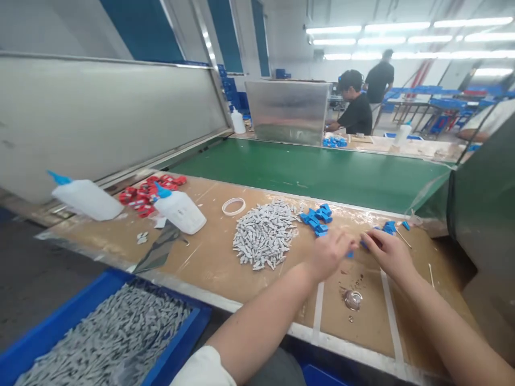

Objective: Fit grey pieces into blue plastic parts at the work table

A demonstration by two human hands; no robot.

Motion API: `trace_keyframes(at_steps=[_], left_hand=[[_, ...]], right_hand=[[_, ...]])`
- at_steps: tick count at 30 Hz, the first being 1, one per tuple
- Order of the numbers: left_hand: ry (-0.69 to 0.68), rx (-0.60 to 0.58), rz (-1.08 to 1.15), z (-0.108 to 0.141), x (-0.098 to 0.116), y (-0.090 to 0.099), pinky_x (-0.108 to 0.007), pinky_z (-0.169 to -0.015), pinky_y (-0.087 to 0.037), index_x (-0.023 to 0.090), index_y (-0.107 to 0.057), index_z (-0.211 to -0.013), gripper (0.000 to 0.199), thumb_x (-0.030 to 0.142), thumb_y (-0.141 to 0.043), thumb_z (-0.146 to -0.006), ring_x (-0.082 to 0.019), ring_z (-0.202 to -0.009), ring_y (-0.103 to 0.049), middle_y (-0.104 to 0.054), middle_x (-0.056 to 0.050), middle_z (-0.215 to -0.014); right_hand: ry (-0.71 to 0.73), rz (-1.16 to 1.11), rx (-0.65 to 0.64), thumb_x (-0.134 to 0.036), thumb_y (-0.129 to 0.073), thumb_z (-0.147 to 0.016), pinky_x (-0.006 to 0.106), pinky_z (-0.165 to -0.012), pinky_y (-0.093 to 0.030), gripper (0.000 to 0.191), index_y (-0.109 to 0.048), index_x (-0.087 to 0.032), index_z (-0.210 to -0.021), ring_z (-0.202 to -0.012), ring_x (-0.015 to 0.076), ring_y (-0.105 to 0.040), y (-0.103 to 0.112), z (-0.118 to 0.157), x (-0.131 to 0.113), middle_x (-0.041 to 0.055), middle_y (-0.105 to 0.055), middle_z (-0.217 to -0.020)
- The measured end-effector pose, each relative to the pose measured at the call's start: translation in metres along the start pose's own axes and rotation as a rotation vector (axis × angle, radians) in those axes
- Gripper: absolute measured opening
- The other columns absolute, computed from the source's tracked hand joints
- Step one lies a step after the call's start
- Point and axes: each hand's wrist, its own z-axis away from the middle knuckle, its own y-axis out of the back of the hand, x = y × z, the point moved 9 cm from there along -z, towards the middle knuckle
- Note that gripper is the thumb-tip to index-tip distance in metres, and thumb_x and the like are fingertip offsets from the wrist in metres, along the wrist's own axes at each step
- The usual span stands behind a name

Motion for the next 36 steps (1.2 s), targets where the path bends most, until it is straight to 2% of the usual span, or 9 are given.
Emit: trace_keyframes(at_steps=[4,8,12,16,19,21,26,31,36], left_hand=[[-0.22,0.245,0.15,0.014,0.037,0.02,-0.03,-0.09,-0.059,0.022,-0.063,-0.105,0.017,0.033,-0.051,-0.105,-0.017,-0.096,-0.07,-0.07,-0.007,-0.101],[-0.108,0.414,0.286,0.016,0.021,0.028,-0.033,-0.095,-0.06,0.02,-0.062,-0.105,0.02,0.033,-0.046,-0.106,-0.02,-0.104,-0.07,-0.071,-0.01,-0.104],[0.013,0.472,0.341,0.007,-0.007,0.03,-0.034,-0.096,-0.058,0.019,-0.06,-0.105,0.027,0.035,-0.039,-0.108,-0.021,-0.108,-0.069,-0.071,-0.012,-0.107],[0.113,0.446,0.354,0.002,-0.03,0.037,-0.038,-0.095,-0.055,0.019,-0.063,-0.101,0.035,0.041,-0.037,-0.108,-0.023,-0.105,-0.068,-0.071,-0.012,-0.102],[0.153,0.396,0.397,0.003,-0.042,0.047,-0.038,-0.088,-0.054,0.02,-0.066,-0.094,0.035,0.044,-0.042,-0.104,-0.023,-0.091,-0.069,-0.072,-0.009,-0.091],[0.079,0.223,0.433,-0.001,-0.037,0.043,-0.035,-0.082,-0.053,0.021,-0.068,-0.087,0.032,0.043,-0.049,-0.101,-0.02,-0.08,-0.068,-0.073,-0.005,-0.082],[-0.165,-0.298,0.531,0.002,-0.009,0.002,-0.028,-0.078,-0.049,0.027,-0.076,-0.097,0.013,0.037,-0.072,-0.09,-0.018,-0.09,-0.071,-0.077,-0.001,-0.097],[-0.251,-0.521,0.427,0.01,0.005,-0.036,-0.028,-0.07,-0.044,0.028,-0.076,-0.09,0.015,0.036,-0.084,-0.08,-0.019,-0.087,-0.067,-0.073,0.001,-0.086],[-0.101,-0.483,0.53,0.001,-0.008,-0.032,-0.027,-0.076,-0.044,0.025,-0.074,-0.101,0.014,0.035,-0.073,-0.092,-0.019,-0.093,-0.066,-0.073,-0.002,-0.099]], right_hand=[[0.429,-0.107,-0.169,-0.042,-0.052,-0.103,0.031,-0.079,-0.048,0.027,-0.071,-0.023,-0.104,-0.089,0.0206,-0.065,-0.042,-0.057,-0.081,0.0078,-0.07,-0.104],[0.808,0.055,-0.376,-0.029,-0.056,-0.103,0.034,-0.091,-0.048,0.02,-0.07,-0.021,-0.112,-0.103,0.0216,-0.062,-0.106,-0.076,-0.158,0.0103,-0.068,-0.11],[0.839,0.191,-0.425,-0.015,-0.055,-0.1,0.031,-0.086,-0.046,0.015,-0.07,-0.017,-0.106,-0.091,0.0179,-0.06,-0.146,-0.086,-0.184,0.0083,-0.066,-0.1],[0.788,0.193,-0.461,-0.013,-0.054,-0.1,0.028,-0.084,-0.043,0.016,-0.069,-0.014,-0.098,-0.089,0.0152,-0.056,-0.157,-0.09,-0.186,0.0062,-0.063,-0.096],[0.741,0.168,-0.446,-0.018,-0.053,-0.099,0.028,-0.083,-0.044,0.017,-0.07,-0.015,-0.1,-0.089,0.016,-0.054,-0.143,-0.094,-0.181,0.0055,-0.061,-0.099],[0.693,0.154,-0.385,-0.018,-0.049,-0.1,0.031,-0.085,-0.047,0.022,-0.069,-0.017,-0.11,-0.094,0.0191,-0.056,-0.12,-0.1,-0.171,0.0082,-0.06,-0.108],[0.289,-0.205,0.074,-0.028,-0.047,-0.102,0.036,-0.091,-0.05,0.027,-0.066,-0.016,-0.116,-0.096,0.0215,-0.062,-0.006,-0.1,-0.095,0.0113,-0.064,-0.106],[-0.058,-0.628,0.153,-0.044,-0.073,-0.088,0.03,-0.062,-0.051,0.025,-0.071,-0.02,-0.097,-0.063,0.0151,-0.058,0.042,-0.014,-0.01,0.0014,-0.067,-0.076],[0.067,-0.709,0.017,-0.034,-0.078,-0.087,0.029,-0.069,-0.056,0.01,-0.078,-0.025,-0.09,-0.087,0.02,-0.068,0.032,0.07,-0.011,0.0055,-0.073,-0.094]])
